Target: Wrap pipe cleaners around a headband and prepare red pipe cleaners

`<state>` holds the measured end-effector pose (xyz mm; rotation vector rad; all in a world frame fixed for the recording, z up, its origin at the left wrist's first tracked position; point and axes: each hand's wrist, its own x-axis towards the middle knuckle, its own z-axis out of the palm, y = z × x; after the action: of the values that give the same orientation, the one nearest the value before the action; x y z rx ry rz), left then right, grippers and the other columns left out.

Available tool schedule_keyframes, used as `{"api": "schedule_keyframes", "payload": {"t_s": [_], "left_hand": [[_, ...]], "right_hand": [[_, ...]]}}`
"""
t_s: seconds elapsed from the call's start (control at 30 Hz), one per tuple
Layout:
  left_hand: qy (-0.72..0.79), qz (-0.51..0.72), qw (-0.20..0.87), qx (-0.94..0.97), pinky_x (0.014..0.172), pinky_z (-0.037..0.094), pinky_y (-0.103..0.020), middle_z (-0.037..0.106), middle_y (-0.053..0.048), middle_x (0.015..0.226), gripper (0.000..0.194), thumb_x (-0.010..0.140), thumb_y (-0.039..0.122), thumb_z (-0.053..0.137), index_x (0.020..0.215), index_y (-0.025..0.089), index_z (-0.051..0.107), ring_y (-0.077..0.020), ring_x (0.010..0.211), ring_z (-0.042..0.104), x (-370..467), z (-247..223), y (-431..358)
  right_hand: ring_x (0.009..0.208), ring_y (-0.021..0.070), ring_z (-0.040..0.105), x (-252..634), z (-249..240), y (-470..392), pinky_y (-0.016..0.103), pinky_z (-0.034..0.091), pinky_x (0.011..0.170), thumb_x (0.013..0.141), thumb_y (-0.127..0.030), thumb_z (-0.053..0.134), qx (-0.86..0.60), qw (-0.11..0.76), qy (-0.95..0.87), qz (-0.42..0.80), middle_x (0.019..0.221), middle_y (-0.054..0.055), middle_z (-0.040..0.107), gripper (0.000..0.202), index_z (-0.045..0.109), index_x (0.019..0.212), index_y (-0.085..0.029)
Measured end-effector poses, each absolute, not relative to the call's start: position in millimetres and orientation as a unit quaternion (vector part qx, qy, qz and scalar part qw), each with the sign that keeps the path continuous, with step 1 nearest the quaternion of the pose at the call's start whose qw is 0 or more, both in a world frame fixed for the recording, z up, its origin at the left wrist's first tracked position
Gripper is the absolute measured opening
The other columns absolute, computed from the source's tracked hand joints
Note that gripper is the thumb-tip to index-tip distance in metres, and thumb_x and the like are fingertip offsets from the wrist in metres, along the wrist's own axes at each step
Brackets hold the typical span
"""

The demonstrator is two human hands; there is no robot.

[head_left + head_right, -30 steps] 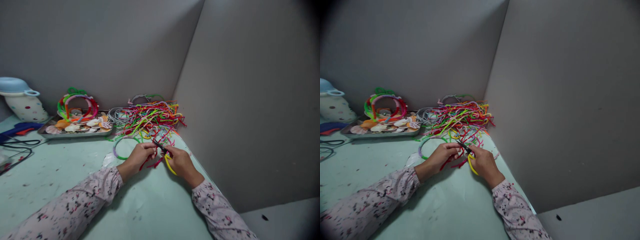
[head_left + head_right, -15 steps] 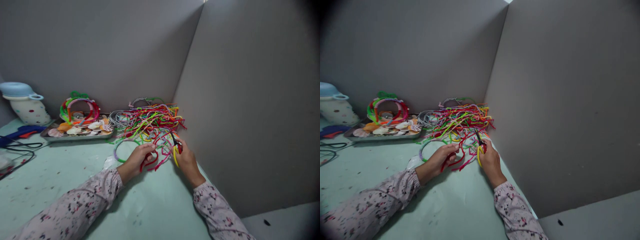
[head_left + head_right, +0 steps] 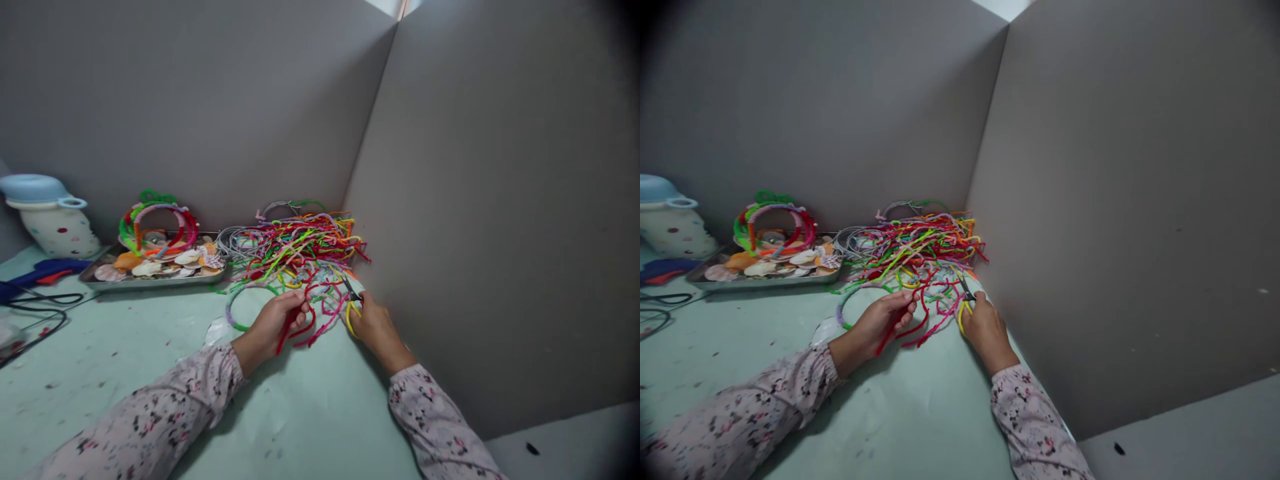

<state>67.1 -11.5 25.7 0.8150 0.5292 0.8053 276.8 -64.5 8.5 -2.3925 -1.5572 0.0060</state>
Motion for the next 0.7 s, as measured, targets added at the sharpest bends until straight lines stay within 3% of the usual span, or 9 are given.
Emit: {"api": "schedule_keyframes", "payload": {"t_s": [0.17,0.4,0.7], "left_hand": [[0.245,0.396,0.801,0.375,0.038,0.03,-0.013,0.053,0.001,0.065,0.01,0.079,0.017,0.059,0.088,0.012,0.057,-0.005,0.045,0.043,66.2,21.8,-8.1],[0.24,0.398,0.796,0.387,0.039,0.029,-0.014,0.053,0.002,0.065,0.012,0.08,0.018,0.06,0.09,0.014,0.054,-0.0049,0.045,0.043,66.6,21.0,-9.8],[0.21,0.356,0.812,0.412,0.038,0.027,-0.015,0.052,0.003,0.06,0.014,0.08,0.021,0.059,0.091,0.014,0.055,-0.0049,0.041,0.041,70.2,26.0,-17.3]], "right_hand": [[0.084,0.0273,0.069,279.1,16.4,-67.5,0.031,0.045,0.068,0.088,-0.029,0.048,-0.845,0.132,-0.518,-0.031,0.093,0.019,0.07,0.041,0.051,0.125,-0.01],[0.086,0.0306,0.068,279.3,18.5,-69.9,0.035,0.047,0.071,0.088,-0.038,0.047,-0.846,0.062,-0.53,-0.007,0.093,0.022,0.07,0.038,0.065,0.107,-0.011],[0.09,0.0286,0.067,276.9,18.5,-70.3,0.033,0.047,0.071,0.085,-0.036,0.053,-0.836,0.037,-0.548,0.006,0.1,0.018,0.069,0.036,0.064,0.112,-0.015]]}}
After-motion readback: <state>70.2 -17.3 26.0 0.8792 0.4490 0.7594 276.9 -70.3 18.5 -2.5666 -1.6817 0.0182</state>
